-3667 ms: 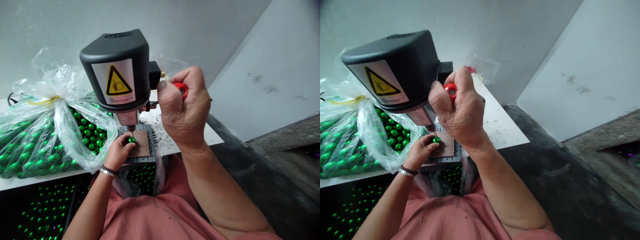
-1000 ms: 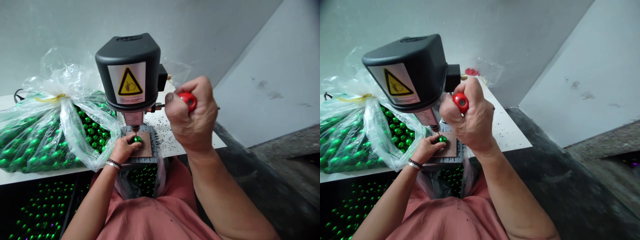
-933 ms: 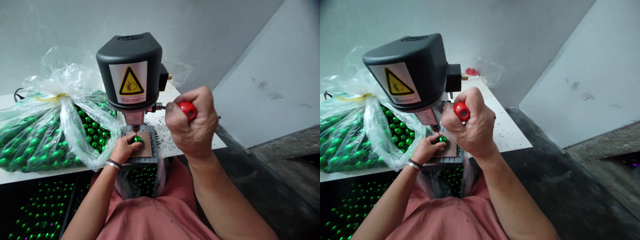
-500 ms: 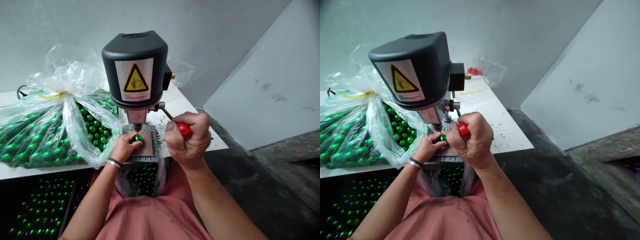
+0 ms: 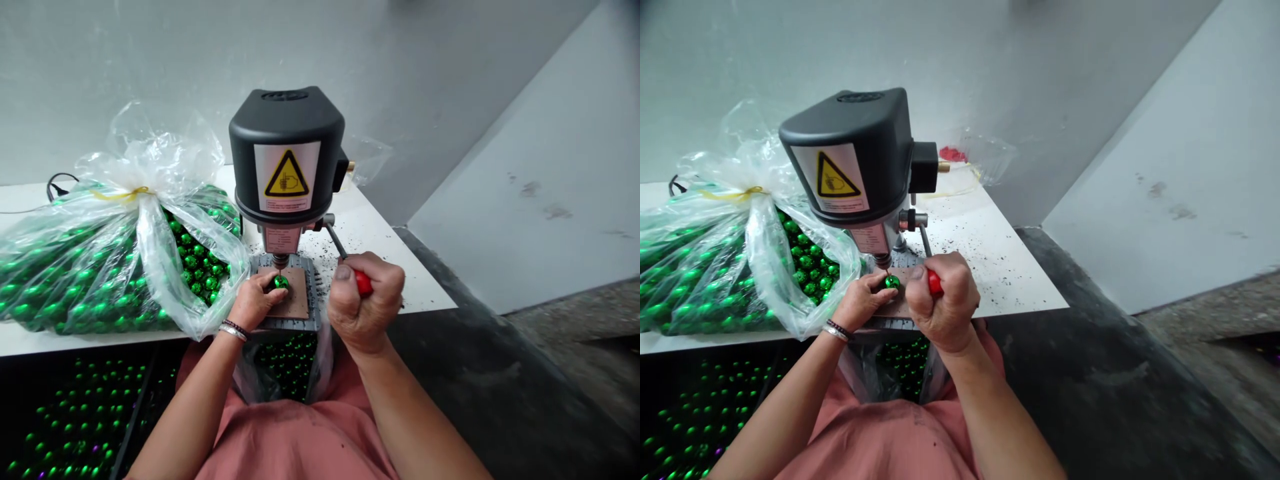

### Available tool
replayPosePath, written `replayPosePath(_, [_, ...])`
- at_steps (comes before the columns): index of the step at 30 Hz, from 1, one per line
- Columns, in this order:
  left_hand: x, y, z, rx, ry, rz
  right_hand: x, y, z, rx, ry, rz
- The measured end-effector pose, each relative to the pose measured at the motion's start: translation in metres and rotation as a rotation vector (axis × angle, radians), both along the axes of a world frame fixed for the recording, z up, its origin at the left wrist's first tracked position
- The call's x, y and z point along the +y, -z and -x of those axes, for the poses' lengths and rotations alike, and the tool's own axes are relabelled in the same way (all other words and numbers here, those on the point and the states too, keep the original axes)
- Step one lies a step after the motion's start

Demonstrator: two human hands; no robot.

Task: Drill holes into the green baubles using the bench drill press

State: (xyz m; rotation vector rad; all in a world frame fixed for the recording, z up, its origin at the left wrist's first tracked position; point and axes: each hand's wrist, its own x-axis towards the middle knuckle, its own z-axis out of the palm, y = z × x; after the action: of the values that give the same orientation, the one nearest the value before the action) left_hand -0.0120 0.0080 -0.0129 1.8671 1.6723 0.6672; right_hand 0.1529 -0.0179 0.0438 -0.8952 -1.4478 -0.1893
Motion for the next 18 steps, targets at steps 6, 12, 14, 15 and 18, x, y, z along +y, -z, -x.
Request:
replayPosePath(6, [0.000,0.003,0.001,-0.024,-0.005,-0.026,0.000,0.014,0.003,0.048,-0.077,0.034])
replayPosePath(12, [-0.005,0.001,-0.002,-0.057,-0.008,-0.033,0.005,-0.036,0.008,0.119,0.129,0.014])
replayPosePath(14, [-0.011,-0.002,-0.001,-0.078,-0.053,-0.018,0.008,-0.056,0.009,0.135,0.168,0.077])
replayPosePath(15, [-0.015,-0.004,0.000,-0.089,-0.072,-0.004,0.010,-0.063,0.009,0.142,0.175,0.107])
replayPosePath(18, [-0.029,-0.013,0.006,-0.111,-0.060,0.033,0.013,-0.072,0.009,0.150,0.185,0.147])
